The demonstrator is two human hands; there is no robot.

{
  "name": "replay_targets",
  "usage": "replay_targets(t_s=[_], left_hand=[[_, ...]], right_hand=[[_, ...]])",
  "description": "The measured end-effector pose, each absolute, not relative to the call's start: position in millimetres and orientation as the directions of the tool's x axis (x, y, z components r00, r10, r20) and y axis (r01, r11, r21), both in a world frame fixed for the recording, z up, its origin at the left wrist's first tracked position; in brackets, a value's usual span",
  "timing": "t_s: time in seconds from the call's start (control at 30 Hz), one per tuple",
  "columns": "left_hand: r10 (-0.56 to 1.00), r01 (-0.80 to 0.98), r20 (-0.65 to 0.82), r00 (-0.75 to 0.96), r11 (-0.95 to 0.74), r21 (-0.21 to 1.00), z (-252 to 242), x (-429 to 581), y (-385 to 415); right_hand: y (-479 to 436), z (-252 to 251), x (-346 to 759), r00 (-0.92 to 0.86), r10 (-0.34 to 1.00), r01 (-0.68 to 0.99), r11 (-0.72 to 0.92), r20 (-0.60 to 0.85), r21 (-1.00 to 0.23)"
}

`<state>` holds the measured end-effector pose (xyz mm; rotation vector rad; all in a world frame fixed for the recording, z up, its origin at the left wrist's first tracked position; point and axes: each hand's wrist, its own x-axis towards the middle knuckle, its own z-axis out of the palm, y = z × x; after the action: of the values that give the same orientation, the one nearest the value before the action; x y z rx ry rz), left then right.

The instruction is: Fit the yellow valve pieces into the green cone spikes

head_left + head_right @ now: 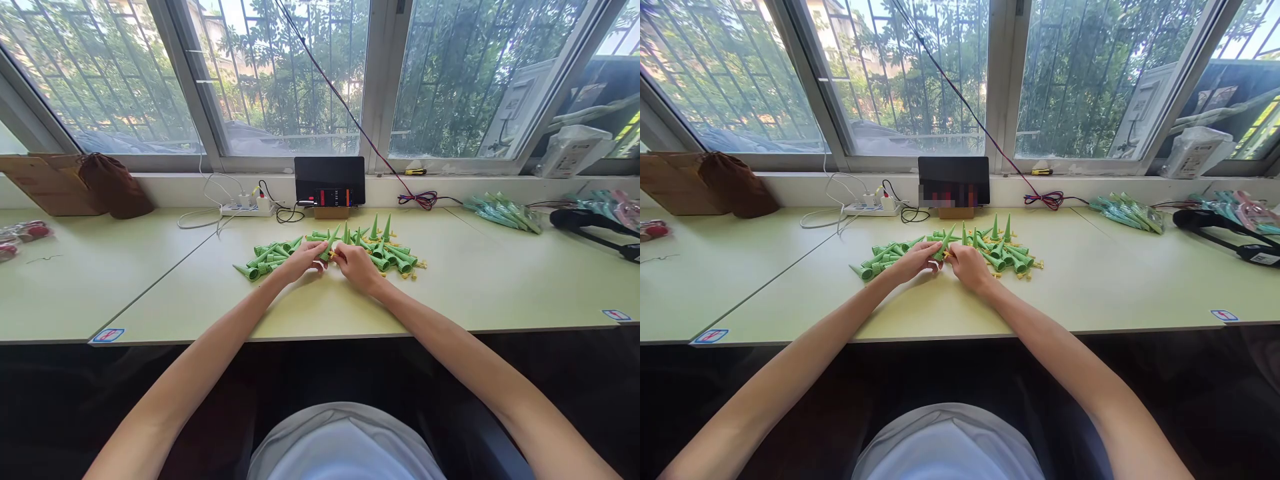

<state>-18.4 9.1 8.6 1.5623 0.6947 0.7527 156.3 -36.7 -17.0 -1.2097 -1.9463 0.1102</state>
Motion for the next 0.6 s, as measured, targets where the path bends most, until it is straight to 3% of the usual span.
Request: replay_targets(t_s=[0.6], left_hand=[[0.76, -0.002, 0.077, 0.645, -0.099, 0.995, 6.8, -20.4, 9.7]], right_hand=[[-36.6, -18.9, 154.7, -0.208, 0.794, 0.726, 0.517, 0.571, -0.454]])
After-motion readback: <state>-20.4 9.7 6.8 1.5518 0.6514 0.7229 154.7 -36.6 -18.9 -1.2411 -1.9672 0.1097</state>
